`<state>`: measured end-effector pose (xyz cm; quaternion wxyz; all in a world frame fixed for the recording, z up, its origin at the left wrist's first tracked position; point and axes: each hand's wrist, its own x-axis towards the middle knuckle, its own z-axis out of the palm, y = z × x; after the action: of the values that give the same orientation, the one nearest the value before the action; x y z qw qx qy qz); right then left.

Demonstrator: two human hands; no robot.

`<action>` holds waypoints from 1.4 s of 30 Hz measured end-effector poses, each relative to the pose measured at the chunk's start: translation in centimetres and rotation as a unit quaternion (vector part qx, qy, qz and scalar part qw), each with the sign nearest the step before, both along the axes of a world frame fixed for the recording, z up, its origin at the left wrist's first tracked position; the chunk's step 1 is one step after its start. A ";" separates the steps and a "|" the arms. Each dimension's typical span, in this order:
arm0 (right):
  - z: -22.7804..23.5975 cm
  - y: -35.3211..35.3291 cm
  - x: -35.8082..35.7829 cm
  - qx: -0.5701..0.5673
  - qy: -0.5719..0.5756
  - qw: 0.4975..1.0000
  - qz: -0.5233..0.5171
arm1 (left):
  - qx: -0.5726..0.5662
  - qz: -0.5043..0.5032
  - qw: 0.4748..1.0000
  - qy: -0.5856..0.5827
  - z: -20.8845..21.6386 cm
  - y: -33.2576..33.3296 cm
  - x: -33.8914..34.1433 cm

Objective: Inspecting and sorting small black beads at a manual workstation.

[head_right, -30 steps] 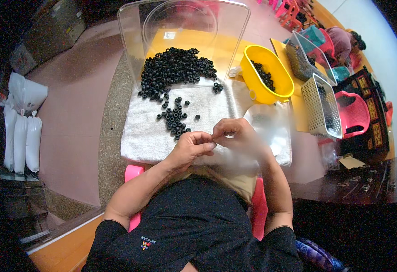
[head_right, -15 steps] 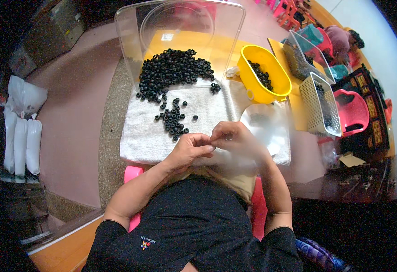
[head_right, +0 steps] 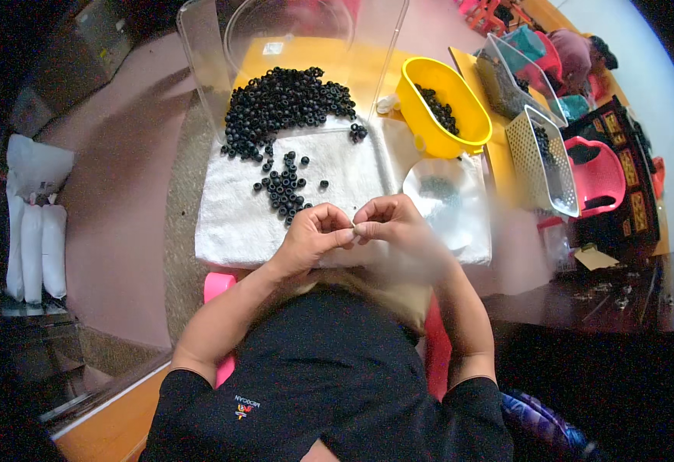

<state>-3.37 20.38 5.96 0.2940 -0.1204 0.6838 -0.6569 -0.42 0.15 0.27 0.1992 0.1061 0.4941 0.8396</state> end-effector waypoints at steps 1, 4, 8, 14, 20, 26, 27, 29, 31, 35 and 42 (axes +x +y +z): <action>0.1 -0.1 0.1 0.001 -0.003 1.000 -0.001 | 0.001 -0.001 1.000 -0.003 -0.1 0.0 0.0; 0.1 -0.2 0.5 0.000 0.017 1.000 -0.003 | -0.003 0.015 1.000 0.002 0.0 0.1 0.1; -0.6 0.1 0.9 0.020 0.065 0.998 -0.008 | -0.017 0.014 1.000 -0.001 0.2 0.1 0.1; 0.3 0.1 1.4 0.008 0.046 0.999 -0.018 | -0.020 0.020 1.000 0.008 0.2 0.4 0.5; 0.0 0.0 1.4 -0.005 -0.043 0.998 -0.046 | -0.056 0.047 0.997 0.032 0.1 0.6 0.6; -1.1 -0.3 1.7 0.012 0.008 0.998 -0.065 | -0.078 0.066 0.994 0.045 -0.4 0.5 0.5; -1.4 -0.4 1.7 0.030 0.060 0.995 -0.079 | -0.068 0.071 0.995 0.036 -0.3 0.6 0.5; -2.0 -0.8 2.0 0.048 0.113 0.988 -0.094 | -0.058 0.074 0.995 0.027 -0.3 0.7 0.4; -2.5 -1.3 2.5 0.026 0.201 0.969 -0.142 | -0.039 0.071 0.997 0.006 -0.3 0.5 0.3; -3.2 -1.8 2.8 0.045 0.361 0.919 -0.152 | -0.023 0.067 0.997 -0.004 -0.9 0.5 0.3; -1.9 -2.2 3.1 0.160 0.574 0.795 -0.117 | 0.048 0.072 0.991 -0.104 -0.3 0.5 0.5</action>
<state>-0.31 18.14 4.02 -0.2167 -0.3454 0.8311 -0.3783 0.09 0.69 -0.03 0.1837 -0.0083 0.4360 0.8809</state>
